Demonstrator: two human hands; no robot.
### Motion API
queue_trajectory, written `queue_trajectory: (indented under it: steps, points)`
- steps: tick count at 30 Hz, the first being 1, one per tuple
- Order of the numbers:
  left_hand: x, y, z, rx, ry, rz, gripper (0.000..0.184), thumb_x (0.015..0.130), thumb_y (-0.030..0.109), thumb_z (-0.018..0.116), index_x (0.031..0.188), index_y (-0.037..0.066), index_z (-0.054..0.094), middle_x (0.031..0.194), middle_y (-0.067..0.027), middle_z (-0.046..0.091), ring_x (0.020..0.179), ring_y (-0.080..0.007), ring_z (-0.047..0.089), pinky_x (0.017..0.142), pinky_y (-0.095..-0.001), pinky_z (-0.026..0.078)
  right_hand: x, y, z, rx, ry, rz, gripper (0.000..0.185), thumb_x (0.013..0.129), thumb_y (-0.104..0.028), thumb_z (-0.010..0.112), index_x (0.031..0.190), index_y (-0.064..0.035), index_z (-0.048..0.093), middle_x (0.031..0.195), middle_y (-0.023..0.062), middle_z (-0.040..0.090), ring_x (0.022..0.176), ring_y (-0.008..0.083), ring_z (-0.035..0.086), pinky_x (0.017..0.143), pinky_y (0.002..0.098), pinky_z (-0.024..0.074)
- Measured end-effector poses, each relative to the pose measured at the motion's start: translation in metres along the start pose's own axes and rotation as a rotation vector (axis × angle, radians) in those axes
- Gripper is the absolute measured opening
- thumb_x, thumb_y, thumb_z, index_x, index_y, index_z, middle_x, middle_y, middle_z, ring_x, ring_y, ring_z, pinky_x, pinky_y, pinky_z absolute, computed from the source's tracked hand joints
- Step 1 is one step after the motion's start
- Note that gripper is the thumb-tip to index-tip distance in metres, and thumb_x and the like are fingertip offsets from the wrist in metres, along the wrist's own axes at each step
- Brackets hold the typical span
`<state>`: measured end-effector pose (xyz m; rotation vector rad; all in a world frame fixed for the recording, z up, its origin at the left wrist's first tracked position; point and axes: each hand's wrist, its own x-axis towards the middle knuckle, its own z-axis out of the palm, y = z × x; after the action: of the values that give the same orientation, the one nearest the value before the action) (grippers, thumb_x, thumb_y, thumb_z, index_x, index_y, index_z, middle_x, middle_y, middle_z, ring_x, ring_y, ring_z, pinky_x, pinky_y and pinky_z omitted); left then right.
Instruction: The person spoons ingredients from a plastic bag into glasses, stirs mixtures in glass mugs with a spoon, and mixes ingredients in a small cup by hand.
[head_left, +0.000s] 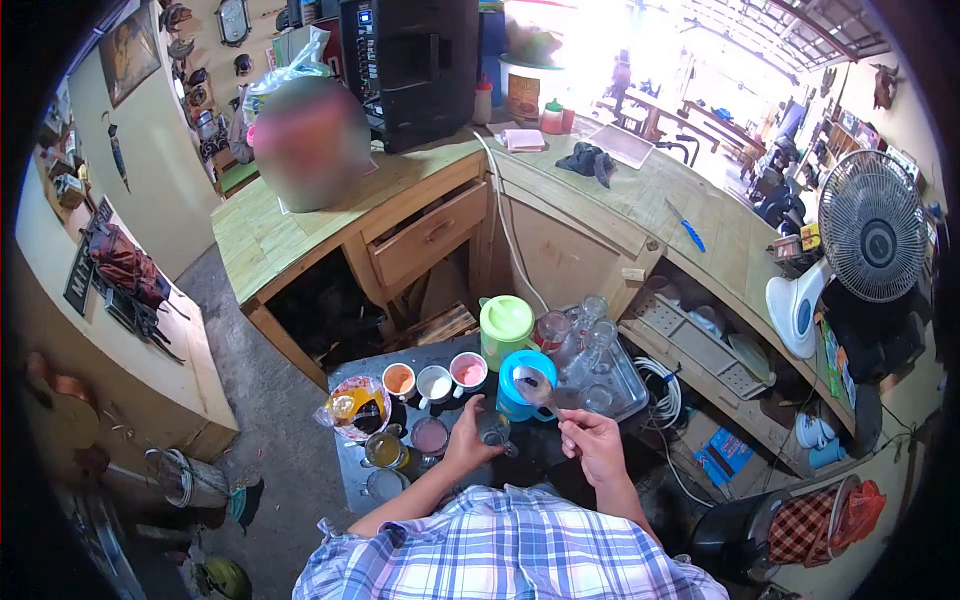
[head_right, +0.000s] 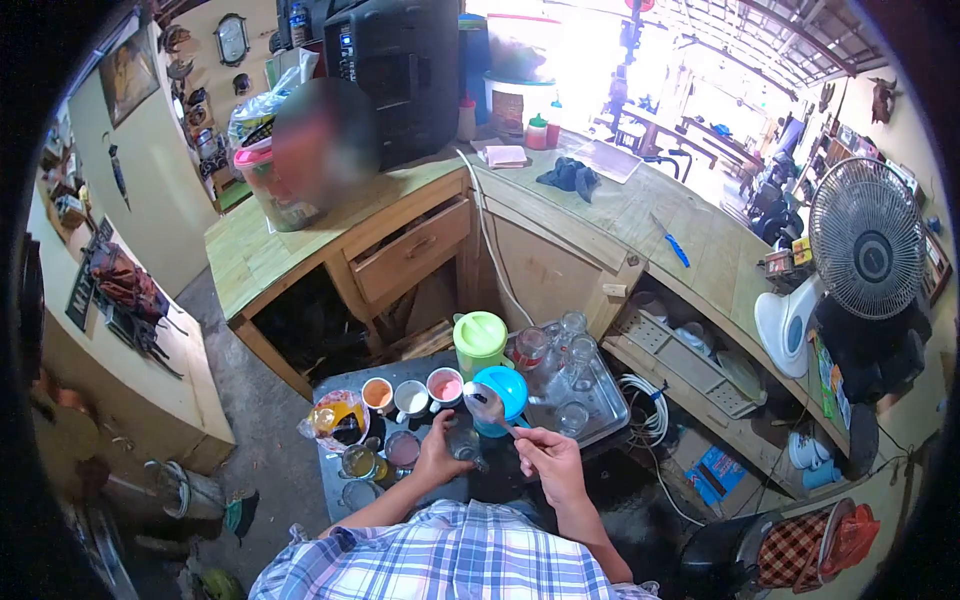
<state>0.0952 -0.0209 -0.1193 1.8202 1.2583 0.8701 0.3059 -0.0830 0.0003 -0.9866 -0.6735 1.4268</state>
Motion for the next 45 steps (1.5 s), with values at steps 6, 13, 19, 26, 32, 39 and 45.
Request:
queue_trajectory:
  steps: [6, 13, 19, 26, 32, 39, 45]
  points:
    - [0.002, 0.051, -0.040, -0.318, 0.163, 0.020, 0.119, 0.052, 0.012, 0.090, 0.144, 0.008, 0.014, 0.119, -0.0176, 0.057, 0.112, -0.0278, 0.057, 0.098, -0.0401, 0.044, 0.004, -0.020, 0.008, -0.100, 0.062, -0.177, 0.020, 0.080, 0.005, 0.069, 0.099, 0.0029, 0.065, 0.079, 0.0086, 0.067, 0.063, 0.0124, 0.063, 0.053, 0.0217, 0.0498]
    - [-0.003, 0.082, -0.063, -0.484, 0.411, 0.343, 0.118, 0.056, 0.015, 0.092, 0.144, 0.009, 0.014, 0.130, -0.0153, 0.048, 0.120, -0.0257, 0.051, 0.105, -0.0396, 0.038, 0.016, -0.020, 0.025, 0.112, -0.014, -0.192, 0.015, 0.081, 0.003, 0.069, 0.093, -0.0009, 0.061, 0.080, 0.0105, 0.068, 0.067, 0.0185, 0.068, 0.058, 0.0263, 0.0561]
    - [-0.005, 0.098, -0.082, -0.234, 0.510, 0.542, 0.112, 0.060, 0.015, 0.090, 0.142, 0.006, 0.014, 0.133, -0.0184, 0.047, 0.122, -0.0283, 0.050, 0.104, -0.0418, 0.038, 0.024, -0.024, 0.040, 0.183, -0.062, -0.197, 0.008, 0.090, -0.009, 0.063, 0.092, -0.0020, 0.060, 0.082, 0.0108, 0.067, 0.067, 0.0194, 0.068, 0.060, 0.0275, 0.0576]
    - [-0.005, 0.121, -0.105, 0.269, 0.552, 0.689, 0.116, 0.062, 0.019, 0.087, 0.145, 0.009, 0.007, 0.129, -0.0172, 0.053, 0.112, -0.0352, 0.057, 0.097, -0.0458, 0.042, 0.037, -0.032, 0.072, 0.213, -0.040, -0.259, 0.017, 0.098, -0.014, 0.050, 0.114, -0.0072, 0.046, 0.083, 0.0109, 0.065, 0.063, 0.0174, 0.065, 0.058, 0.0268, 0.0555]
    - [-0.006, 0.130, -0.103, 0.395, 0.566, 0.665, 0.125, 0.060, 0.018, 0.087, 0.148, 0.010, -0.002, 0.128, -0.0156, 0.055, 0.108, -0.0336, 0.058, 0.091, -0.0477, 0.042, 0.042, -0.008, 0.090, 0.078, -0.119, -0.291, 0.017, 0.099, -0.012, 0.049, 0.114, -0.0092, 0.041, 0.083, 0.0128, 0.064, 0.063, 0.0178, 0.064, 0.056, 0.0268, 0.0521]
    - [-0.008, 0.120, -0.106, 0.355, 0.517, 0.594, 0.130, 0.062, 0.019, 0.087, 0.149, 0.012, -0.010, 0.132, -0.0147, 0.054, 0.111, -0.0343, 0.056, 0.091, -0.0493, 0.040, 0.054, -0.010, 0.087, 0.354, -0.012, -0.175, 0.010, 0.099, -0.012, 0.048, 0.108, -0.0120, 0.043, 0.080, 0.0105, 0.063, 0.060, 0.0154, 0.060, 0.057, 0.0254, 0.0500]
    - [-0.007, 0.118, -0.109, 0.309, 0.471, 0.588, 0.132, 0.063, 0.021, 0.087, 0.149, 0.012, -0.013, 0.132, -0.0161, 0.053, 0.112, -0.0345, 0.055, 0.094, -0.0503, 0.039, 0.058, -0.010, 0.086, 0.347, -0.012, -0.189, 0.014, 0.098, -0.013, 0.049, 0.110, -0.0125, 0.043, 0.079, 0.0085, 0.063, 0.056, 0.0141, 0.058, 0.051, 0.0255, 0.0479]
